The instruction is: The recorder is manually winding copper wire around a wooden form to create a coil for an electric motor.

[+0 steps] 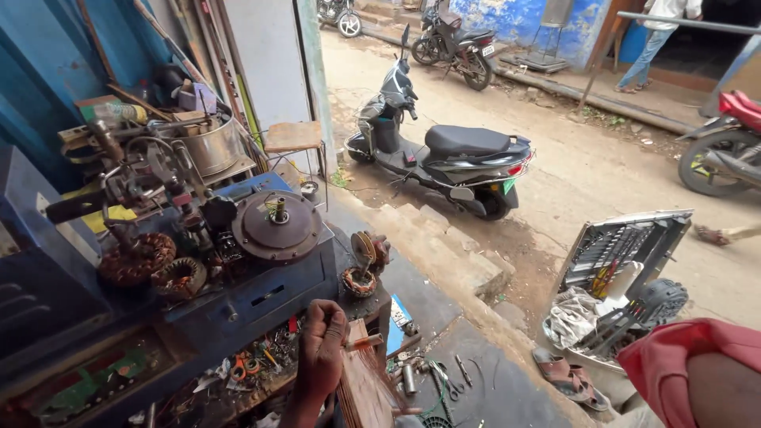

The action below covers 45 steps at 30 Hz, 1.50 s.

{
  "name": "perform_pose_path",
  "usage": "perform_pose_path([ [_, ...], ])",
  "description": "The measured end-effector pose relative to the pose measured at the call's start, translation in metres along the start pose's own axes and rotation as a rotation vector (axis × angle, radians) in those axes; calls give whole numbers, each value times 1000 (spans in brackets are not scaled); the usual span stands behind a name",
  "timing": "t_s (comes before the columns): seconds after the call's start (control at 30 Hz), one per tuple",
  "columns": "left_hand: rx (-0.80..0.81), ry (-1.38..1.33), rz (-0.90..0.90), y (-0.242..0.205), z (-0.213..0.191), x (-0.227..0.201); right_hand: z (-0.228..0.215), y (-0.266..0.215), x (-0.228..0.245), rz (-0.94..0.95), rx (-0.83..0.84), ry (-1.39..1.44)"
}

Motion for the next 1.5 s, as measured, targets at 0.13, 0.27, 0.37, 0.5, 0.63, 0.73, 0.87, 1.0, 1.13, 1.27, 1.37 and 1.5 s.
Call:
perform_pose_path([
  [0.13, -4, -4, -18, 5, 0, 2, 21, 13, -10, -34, -13, 8],
  [0.27, 37, 7, -4, 12, 6, 0, 51, 14, -33, -15, -7, 44],
  [0.37, 55, -3, -53, -2, 15, -7, 82, -14, -58, 118, 66, 93],
  [0.5, 147, -68, -67, 3, 26, -10, 215, -89, -186, 698, 264, 586],
  [0.63, 218, -138, -121, 5, 33, -11, 288, -147, -248, 880, 273, 784],
  [0.73, 215, -143, -146, 6, 35, -14, 311, -184, -255, 983, 333, 826],
  [0.87, 219, -177, -123, 10, 36, -17, 312, -210, -256, 958, 384, 873],
  [1.0, 222, -203, -122, 10, 38, -18, 302, -232, -280, 1103, 249, 894],
  [1.13, 211, -206, -114, 9, 36, -19, 303, -198, -271, 1239, 75, 1147],
  [1.27, 216, -219, -119, 7, 37, -19, 305, -184, -255, 998, 277, 812],
  [1.37, 212, -221, -116, 9, 34, -20, 308, -200, -261, 899, 308, 866],
  [1.5, 191, -198, -72, 11, 27, -23, 299, -223, -296, 1115, -30, 1356],
])
Point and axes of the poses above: each hand's wrist, its own y-axis towards the middle knuckle, its own z-axis out of the palm, x = y × z, the point moved 9 cm from there along y, towards the middle knuckle, and after that the axes turned 3 degrees about z, right-handed, at the moved point
